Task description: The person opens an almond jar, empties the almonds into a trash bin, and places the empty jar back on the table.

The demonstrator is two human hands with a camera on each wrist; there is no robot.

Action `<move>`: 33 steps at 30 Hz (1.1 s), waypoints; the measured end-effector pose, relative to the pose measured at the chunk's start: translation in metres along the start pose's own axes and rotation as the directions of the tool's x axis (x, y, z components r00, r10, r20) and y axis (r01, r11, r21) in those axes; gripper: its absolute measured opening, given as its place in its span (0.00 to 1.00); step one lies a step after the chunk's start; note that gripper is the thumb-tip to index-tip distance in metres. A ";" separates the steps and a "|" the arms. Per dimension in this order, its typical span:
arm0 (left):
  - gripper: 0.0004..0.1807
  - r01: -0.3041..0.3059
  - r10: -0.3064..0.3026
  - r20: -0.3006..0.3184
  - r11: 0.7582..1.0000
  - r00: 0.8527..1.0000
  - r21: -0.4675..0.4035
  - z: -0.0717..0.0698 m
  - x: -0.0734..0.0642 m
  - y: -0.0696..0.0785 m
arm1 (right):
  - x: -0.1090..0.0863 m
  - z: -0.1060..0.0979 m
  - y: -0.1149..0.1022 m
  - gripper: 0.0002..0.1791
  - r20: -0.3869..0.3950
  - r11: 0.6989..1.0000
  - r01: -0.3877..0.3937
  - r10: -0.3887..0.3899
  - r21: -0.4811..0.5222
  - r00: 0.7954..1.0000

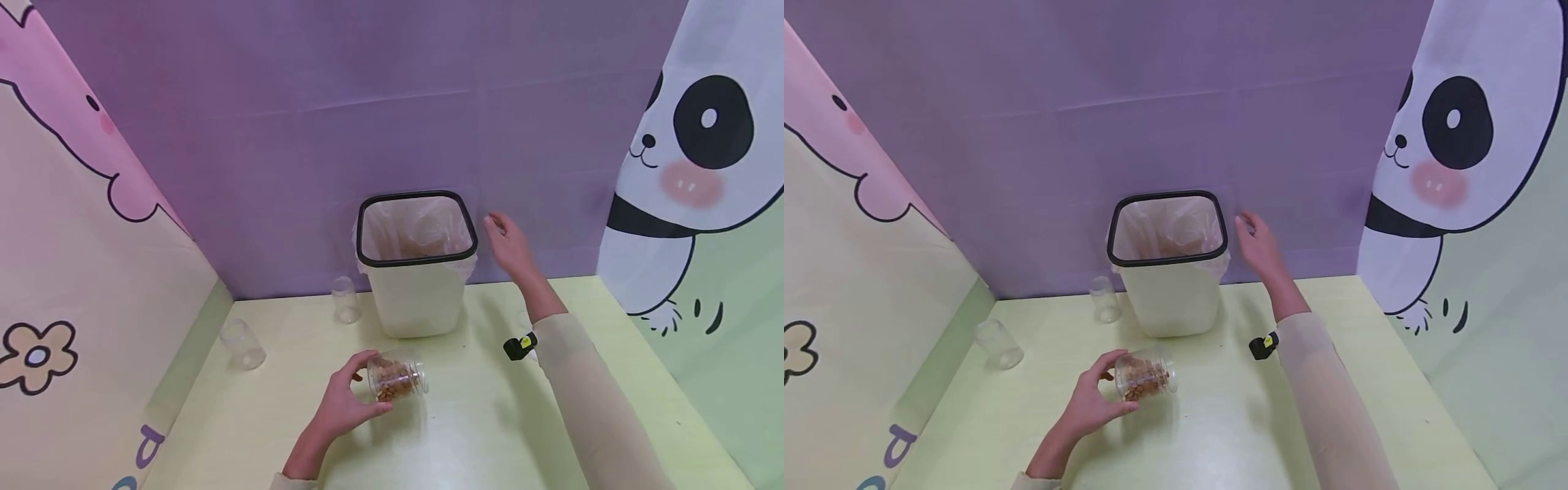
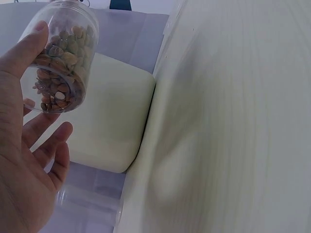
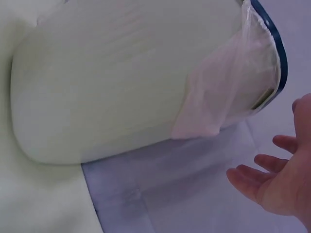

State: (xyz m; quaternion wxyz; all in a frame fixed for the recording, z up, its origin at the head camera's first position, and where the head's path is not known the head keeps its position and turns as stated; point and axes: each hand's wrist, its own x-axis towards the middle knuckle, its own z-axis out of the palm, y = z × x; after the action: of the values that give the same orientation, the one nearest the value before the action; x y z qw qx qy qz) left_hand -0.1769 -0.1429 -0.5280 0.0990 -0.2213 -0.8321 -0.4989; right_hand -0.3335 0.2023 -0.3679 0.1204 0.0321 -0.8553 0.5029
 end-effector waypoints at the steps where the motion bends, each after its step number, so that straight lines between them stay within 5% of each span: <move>1: 0.51 -0.005 0.005 0.000 1.000 1.000 0.005 0.001 0.000 0.000 | 0.001 0.000 -0.003 0.34 0.002 1.000 0.009 -0.009 0.007 1.000; 17: 0.49 0.012 -0.012 0.033 1.000 0.999 -0.001 0.001 0.000 0.000 | 0.012 0.004 -0.015 0.40 0.194 0.991 -0.031 0.005 0.133 0.981; 33: 0.48 -0.016 0.015 0.024 0.999 1.000 0.033 -0.017 0.008 0.005 | 0.014 0.015 -0.017 0.33 0.196 0.966 -0.120 0.076 0.227 0.978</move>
State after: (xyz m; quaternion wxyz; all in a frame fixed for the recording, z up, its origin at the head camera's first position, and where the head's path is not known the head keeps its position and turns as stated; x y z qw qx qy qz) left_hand -0.1827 -0.1532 -0.5128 0.0968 -0.2318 -0.8397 -0.4815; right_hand -0.3467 0.1822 -0.3570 0.0103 0.0505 -0.7970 0.6018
